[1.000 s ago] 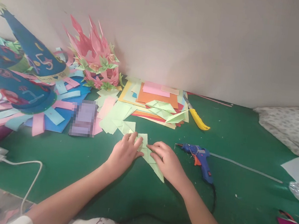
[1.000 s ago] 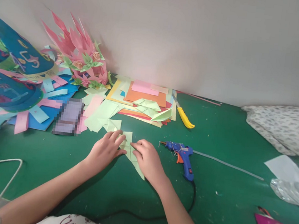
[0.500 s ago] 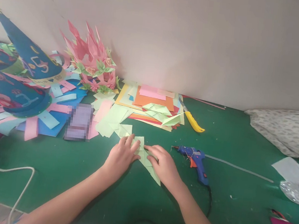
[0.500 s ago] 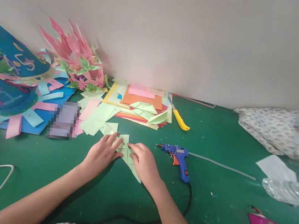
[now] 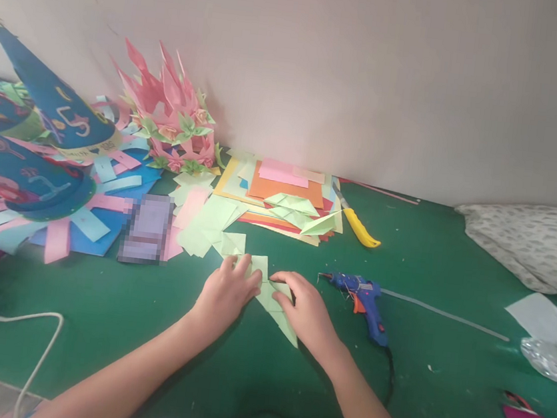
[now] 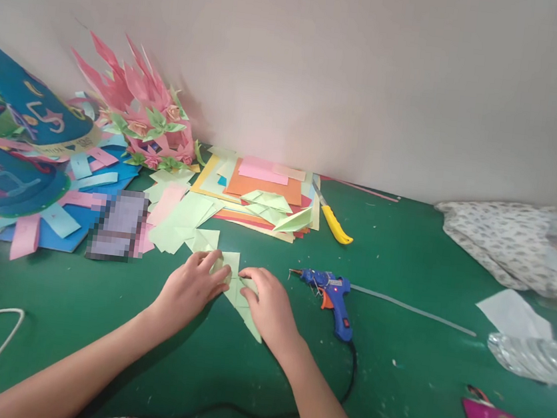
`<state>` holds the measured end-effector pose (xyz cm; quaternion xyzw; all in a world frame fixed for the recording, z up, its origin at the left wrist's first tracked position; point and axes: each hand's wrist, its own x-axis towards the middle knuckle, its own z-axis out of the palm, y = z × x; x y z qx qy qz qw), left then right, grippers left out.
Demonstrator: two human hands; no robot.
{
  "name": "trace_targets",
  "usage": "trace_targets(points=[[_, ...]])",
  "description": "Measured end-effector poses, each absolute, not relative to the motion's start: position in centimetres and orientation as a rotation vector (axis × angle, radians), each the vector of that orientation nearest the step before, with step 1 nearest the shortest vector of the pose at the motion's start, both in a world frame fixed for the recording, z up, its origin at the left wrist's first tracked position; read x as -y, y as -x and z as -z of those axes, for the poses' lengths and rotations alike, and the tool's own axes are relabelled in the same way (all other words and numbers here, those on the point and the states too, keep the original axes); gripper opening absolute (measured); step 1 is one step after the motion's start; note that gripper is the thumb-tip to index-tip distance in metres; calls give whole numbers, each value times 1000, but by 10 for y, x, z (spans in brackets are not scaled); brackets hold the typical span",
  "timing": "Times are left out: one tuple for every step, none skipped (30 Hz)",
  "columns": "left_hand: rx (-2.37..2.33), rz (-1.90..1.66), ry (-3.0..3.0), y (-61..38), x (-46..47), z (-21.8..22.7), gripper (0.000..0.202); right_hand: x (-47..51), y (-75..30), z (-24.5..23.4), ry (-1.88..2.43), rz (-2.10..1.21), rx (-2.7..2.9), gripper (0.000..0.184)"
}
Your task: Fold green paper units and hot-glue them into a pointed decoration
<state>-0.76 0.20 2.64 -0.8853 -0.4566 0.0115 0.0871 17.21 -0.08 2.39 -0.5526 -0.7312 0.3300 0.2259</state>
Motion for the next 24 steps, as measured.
trace_targets(points=[[1374,-42,2642,7,-2,-27,18,1,-173,-23,1523,-902,2021,23],[1406,-45,2639,7,-3,-27,18,1,-173,-23,1520,-897,2028,23],[1439,-46,2635,7,-3,-27,19,0,-173,-22,1515,-897,2036,22],[1469,-46,2631,6,-3,-27,20,0,-174,-22,1511,-898,2043,21],[1495,-48,2628,6,-3,-27,22,0,-174,-22,1507,-903,2049,21],[1517,-52,2626,5,-2,-27,26,0,-174,-22,1505,-907,2052,21],[1539,-56,2623,5,-2,-27,32,0,-175,-22,1504,-910,2051,21],[1563,-62,2618,4,-1,-28,39,-1,-175,-22,1504,-914,2049,22],[1586,-68,2611,3,-1,-28,47,-1,-175,-22,1504,-918,2048,22],[1605,-73,2604,2,-1,-29,52,0,-175,-22,1505,-921,2045,22],[1617,-77,2597,2,-1,-29,55,0,-175,-22,1507,-925,2044,22],[1626,-80,2592,1,0,-29,56,0,-175,-23,1510,-928,2041,22],[1636,-81,2588,1,0,-29,57,0,-175,-23,1512,-931,2038,22],[1644,-80,2586,1,0,-29,56,0,-175,-23,1514,-933,2034,22],[1650,-77,2585,1,0,-28,56,1,-175,-23,1517,-935,2030,23],[1654,-73,2585,1,1,-28,56,1,-175,-23,1521,-937,2025,23],[1654,-65,2586,1,1,-27,56,1,-175,-23,1526,-939,2022,24],[1653,-55,2585,1,1,-27,56,1,-175,-23,1530,-938,2022,24],[1648,-43,2585,1,1,-26,55,1,-174,-23,1530,-933,2025,25],[1641,-29,2587,1,0,-26,52,2,-174,-23,1525,-923,2032,26],[1633,-16,2590,1,0,-25,47,2,-174,-23,1512,-904,2047,26],[1622,-4,2596,1,-1,-25,40,3,-174,-23,1493,-871,2075,26],[1611,7,2604,1,-2,-25,32,3,-173,-23,1474,-816,2111,26],[1604,16,2611,2,-3,-24,25,4,-173,-22,1457,-742,2152,25]])
